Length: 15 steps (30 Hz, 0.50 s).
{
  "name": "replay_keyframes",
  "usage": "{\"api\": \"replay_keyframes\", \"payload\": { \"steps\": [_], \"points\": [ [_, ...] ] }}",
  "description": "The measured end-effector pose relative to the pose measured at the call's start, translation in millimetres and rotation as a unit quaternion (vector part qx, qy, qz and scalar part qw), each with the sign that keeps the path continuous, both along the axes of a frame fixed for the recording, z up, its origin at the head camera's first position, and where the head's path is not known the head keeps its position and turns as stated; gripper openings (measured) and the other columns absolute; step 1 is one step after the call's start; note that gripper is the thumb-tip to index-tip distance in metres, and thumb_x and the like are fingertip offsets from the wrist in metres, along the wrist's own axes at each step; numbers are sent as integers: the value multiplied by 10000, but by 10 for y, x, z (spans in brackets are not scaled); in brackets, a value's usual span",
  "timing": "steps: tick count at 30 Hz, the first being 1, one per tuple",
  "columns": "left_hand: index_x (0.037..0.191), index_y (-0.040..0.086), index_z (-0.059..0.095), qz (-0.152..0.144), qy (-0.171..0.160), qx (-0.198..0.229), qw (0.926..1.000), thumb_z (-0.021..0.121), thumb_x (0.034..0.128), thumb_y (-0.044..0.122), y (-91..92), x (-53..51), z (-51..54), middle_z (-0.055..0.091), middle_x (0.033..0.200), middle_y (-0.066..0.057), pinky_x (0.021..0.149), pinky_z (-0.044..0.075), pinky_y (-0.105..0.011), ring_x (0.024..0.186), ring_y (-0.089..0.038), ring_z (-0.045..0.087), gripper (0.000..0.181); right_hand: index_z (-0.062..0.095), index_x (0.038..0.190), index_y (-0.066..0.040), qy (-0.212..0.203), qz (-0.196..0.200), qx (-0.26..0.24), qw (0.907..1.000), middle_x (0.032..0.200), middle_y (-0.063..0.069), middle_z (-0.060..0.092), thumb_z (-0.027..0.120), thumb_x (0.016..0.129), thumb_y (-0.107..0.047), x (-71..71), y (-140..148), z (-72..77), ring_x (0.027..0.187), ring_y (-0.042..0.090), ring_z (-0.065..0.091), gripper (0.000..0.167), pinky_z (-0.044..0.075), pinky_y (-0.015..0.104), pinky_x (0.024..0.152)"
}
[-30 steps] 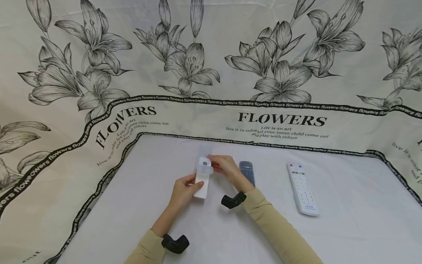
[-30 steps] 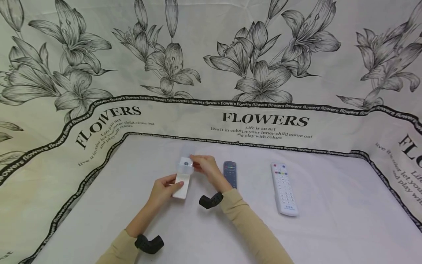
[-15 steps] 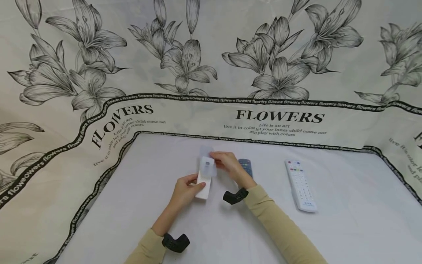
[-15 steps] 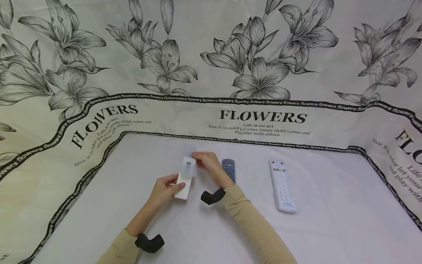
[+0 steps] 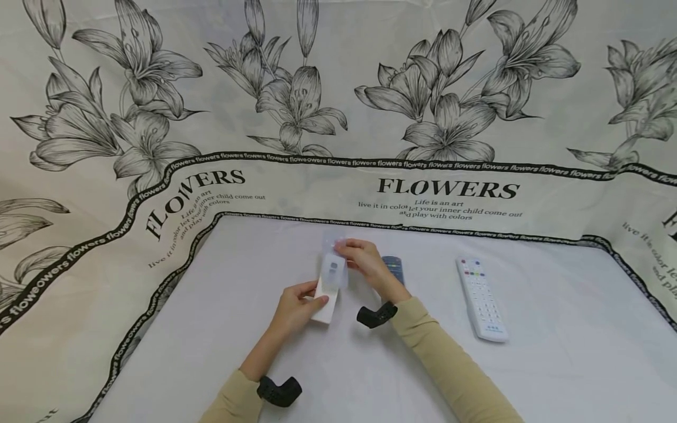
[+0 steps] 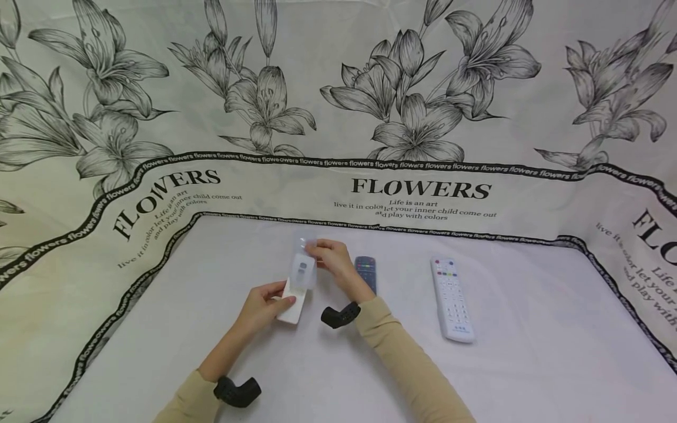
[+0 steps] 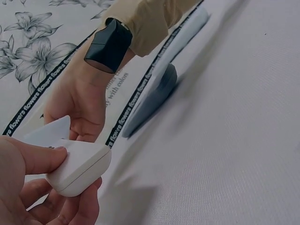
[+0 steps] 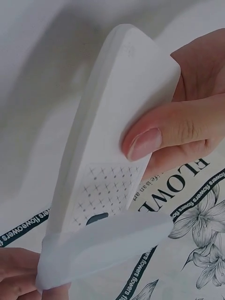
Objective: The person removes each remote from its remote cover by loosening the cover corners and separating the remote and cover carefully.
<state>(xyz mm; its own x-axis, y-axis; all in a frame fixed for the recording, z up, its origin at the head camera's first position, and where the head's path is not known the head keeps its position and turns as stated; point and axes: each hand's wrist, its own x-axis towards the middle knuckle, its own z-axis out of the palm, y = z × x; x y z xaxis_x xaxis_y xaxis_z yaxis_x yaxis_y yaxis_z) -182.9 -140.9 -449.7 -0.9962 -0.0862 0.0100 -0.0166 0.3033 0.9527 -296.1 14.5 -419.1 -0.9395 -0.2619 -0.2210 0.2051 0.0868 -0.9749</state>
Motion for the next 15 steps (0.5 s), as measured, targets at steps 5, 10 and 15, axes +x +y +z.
{"api": "replay_keyframes", "payload": {
  "steps": [5,10,15],
  "points": [
    [1207,-61,624,-7,-2,-13,10000,715,823,83,10,2,-6,697,996,-180,592,474,-220,696,-101,589,421,620,1194,3,136,-238,55,9996,1047,26,663,641,906,-162,-2,-18,-13,919,107,574,333,480,271,819],
    [1204,-63,625,15,15,-42,10000,716,819,84,16,-1,-14,700,1003,-191,596,480,-227,708,-113,601,422,633,1165,6,301,-407,3,9987,919,-42,682,662,891,-150,0,-30,-20,838,68,577,317,478,230,740],
    [1201,-70,623,21,-9,-72,10000,713,815,81,22,-1,-19,699,996,-194,593,475,-220,709,-103,598,425,635,1145,8,411,-512,-4,9978,885,-65,685,661,895,-144,13,-29,-15,796,43,584,294,483,215,714]
  ]
}}
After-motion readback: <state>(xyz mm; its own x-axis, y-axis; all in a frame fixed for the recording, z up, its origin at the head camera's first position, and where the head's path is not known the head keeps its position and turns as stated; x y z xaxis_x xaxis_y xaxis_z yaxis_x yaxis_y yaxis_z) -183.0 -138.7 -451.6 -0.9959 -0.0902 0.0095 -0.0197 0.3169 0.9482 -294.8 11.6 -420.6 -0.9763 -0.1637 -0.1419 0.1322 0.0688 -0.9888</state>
